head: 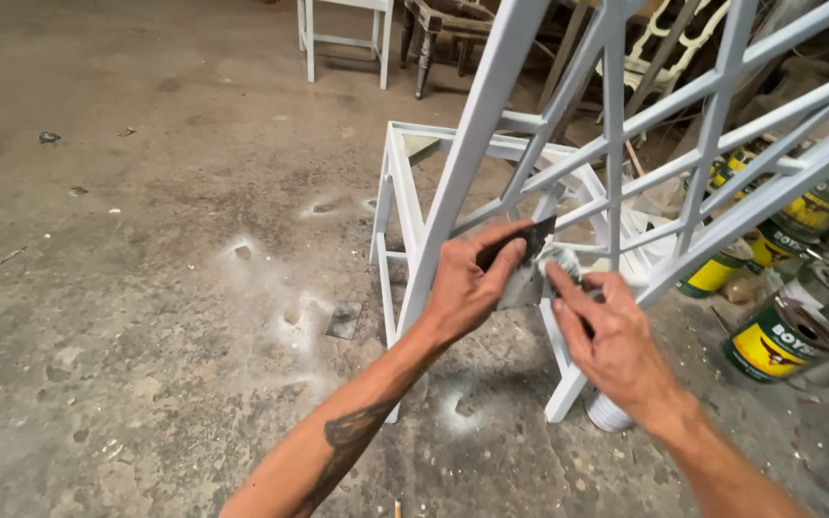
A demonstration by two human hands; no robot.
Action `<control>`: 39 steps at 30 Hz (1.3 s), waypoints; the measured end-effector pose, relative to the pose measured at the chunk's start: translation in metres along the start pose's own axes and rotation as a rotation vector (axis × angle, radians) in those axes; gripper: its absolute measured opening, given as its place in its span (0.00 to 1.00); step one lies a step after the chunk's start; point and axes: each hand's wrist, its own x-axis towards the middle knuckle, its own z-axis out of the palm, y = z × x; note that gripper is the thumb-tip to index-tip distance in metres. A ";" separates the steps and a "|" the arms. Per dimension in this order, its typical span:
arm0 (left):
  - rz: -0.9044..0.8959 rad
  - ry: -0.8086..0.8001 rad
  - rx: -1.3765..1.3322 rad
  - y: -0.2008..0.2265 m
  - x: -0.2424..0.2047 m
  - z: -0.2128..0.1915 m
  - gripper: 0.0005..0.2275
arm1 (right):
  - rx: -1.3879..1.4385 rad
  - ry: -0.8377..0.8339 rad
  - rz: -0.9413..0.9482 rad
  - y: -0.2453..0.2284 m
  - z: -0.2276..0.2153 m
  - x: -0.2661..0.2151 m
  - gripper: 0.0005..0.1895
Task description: The person applies a white filler substance to the joints and seams of a white metal chair frame using a putty knife and a scraper. They work on various sections of the chair's lattice structure, smoothing the filler into the crevices.
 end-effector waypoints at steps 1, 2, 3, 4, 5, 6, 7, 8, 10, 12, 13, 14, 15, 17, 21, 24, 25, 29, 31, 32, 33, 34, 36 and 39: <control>0.046 -0.023 0.035 0.002 0.001 -0.001 0.11 | 0.055 -0.170 0.084 -0.001 0.003 -0.003 0.25; 0.087 -0.050 0.071 0.004 0.000 -0.003 0.13 | 0.111 -0.341 0.173 -0.003 0.007 -0.007 0.31; 0.089 -0.048 0.070 0.005 0.003 -0.006 0.13 | 0.109 -0.341 0.170 -0.004 0.013 -0.007 0.31; 0.113 -0.012 0.073 0.005 0.004 -0.007 0.13 | 0.118 -0.342 0.157 -0.004 0.019 -0.010 0.30; 0.137 0.023 0.076 0.005 0.004 -0.009 0.13 | 0.126 -0.344 0.143 -0.004 0.024 -0.012 0.28; 0.139 0.025 0.075 0.008 0.009 -0.013 0.13 | 0.124 -0.343 0.141 0.000 0.029 -0.015 0.28; 0.112 0.007 0.076 0.010 0.014 -0.017 0.14 | 0.114 -0.413 0.195 0.003 0.035 -0.018 0.28; 0.084 -0.004 0.077 0.012 0.017 -0.021 0.14 | 0.104 -0.488 0.246 0.007 0.041 -0.020 0.29; 0.106 0.065 0.059 0.010 0.029 -0.046 0.11 | 0.005 -0.283 0.091 -0.003 0.021 0.000 0.23; 0.124 0.131 0.039 0.004 0.038 -0.072 0.07 | -0.089 -0.078 -0.059 0.011 0.014 0.026 0.21; 0.169 0.096 0.044 -0.002 0.043 -0.085 0.06 | -0.216 0.044 -0.207 0.032 0.016 0.042 0.22; 0.218 0.055 0.045 -0.006 0.049 -0.096 0.05 | -0.347 0.171 -0.351 0.054 0.016 0.058 0.23; 0.219 0.055 0.040 -0.016 0.048 -0.099 0.05 | -0.352 0.169 -0.351 0.061 0.014 0.072 0.23; 0.112 -0.078 -0.032 -0.036 0.046 -0.107 0.08 | -0.492 0.312 -0.537 0.074 0.014 0.104 0.20; 0.028 -0.213 -0.039 -0.064 0.045 -0.097 0.07 | -0.535 0.349 -0.632 0.080 0.018 0.130 0.20; -0.015 -0.222 -0.067 -0.079 0.047 -0.092 0.07 | -0.588 0.395 -0.660 0.081 0.018 0.138 0.20; -0.024 -0.218 -0.061 -0.083 0.046 -0.091 0.08 | -0.580 0.401 -0.671 0.083 0.019 0.140 0.20; -0.030 -0.221 -0.034 -0.090 0.047 -0.092 0.08 | -0.548 0.418 -0.704 0.080 0.022 0.144 0.19; -0.024 -0.212 -0.035 -0.088 0.046 -0.093 0.08 | -0.567 0.425 -0.703 0.092 0.031 0.145 0.19; -0.019 -0.214 -0.033 -0.086 0.046 -0.092 0.08 | -0.590 0.435 -0.691 0.099 0.035 0.144 0.19; -0.023 -0.215 -0.032 -0.087 0.045 -0.093 0.08 | -0.587 0.433 -0.689 0.095 0.035 0.140 0.19; -0.019 -0.212 -0.030 -0.087 0.045 -0.093 0.08 | -0.579 0.434 -0.677 0.090 0.032 0.138 0.19; -0.014 -0.209 -0.026 -0.087 0.046 -0.093 0.08 | -0.569 0.437 -0.665 0.085 0.032 0.134 0.19; -0.019 -0.202 -0.036 -0.085 0.045 -0.093 0.09 | -0.526 0.427 -0.654 0.090 0.038 0.130 0.19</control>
